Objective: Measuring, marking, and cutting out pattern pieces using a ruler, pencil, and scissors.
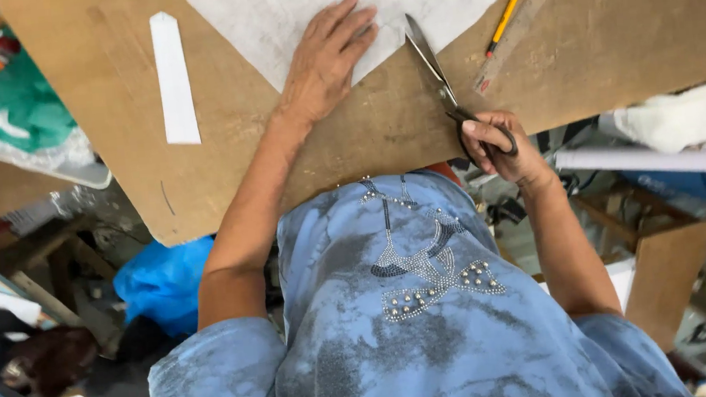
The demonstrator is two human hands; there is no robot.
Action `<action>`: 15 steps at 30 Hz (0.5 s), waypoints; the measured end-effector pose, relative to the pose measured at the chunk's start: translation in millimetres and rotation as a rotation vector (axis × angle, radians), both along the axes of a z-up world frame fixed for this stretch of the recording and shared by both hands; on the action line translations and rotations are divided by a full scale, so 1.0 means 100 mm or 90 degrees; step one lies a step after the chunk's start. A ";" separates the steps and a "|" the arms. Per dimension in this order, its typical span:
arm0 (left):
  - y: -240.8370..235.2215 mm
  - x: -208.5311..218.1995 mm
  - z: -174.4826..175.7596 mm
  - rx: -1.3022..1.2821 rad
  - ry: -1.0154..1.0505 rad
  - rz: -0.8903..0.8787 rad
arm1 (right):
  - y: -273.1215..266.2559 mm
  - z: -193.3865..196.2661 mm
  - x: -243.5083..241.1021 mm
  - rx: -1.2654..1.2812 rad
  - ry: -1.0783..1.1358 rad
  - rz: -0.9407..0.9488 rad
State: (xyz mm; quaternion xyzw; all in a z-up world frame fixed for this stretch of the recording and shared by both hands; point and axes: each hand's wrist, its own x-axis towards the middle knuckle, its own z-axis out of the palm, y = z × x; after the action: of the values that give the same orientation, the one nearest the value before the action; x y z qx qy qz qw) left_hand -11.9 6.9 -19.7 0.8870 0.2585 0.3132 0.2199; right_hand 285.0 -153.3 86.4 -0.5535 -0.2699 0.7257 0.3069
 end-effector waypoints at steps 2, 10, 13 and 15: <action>-0.20 0.06 0.03 0.040 0.049 0.062 | 0.09 -0.01 0.16 -0.011 0.002 0.068; -0.97 0.57 0.00 -0.073 0.129 0.337 | 0.51 -0.08 0.74 -0.034 -0.030 0.230; -1.07 0.68 -0.01 -0.080 0.052 0.380 | 0.65 -0.17 0.90 -0.048 -0.031 0.238; -1.07 0.71 0.01 -0.075 0.017 0.396 | 0.76 -0.16 0.94 -0.045 -0.041 0.267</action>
State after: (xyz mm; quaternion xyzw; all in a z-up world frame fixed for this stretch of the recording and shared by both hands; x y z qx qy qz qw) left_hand 59.1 -100.2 -18.4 0.7553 0.5377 0.3382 0.1612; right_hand 379.3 -77.6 70.3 -0.5188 -0.3630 0.7645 0.1208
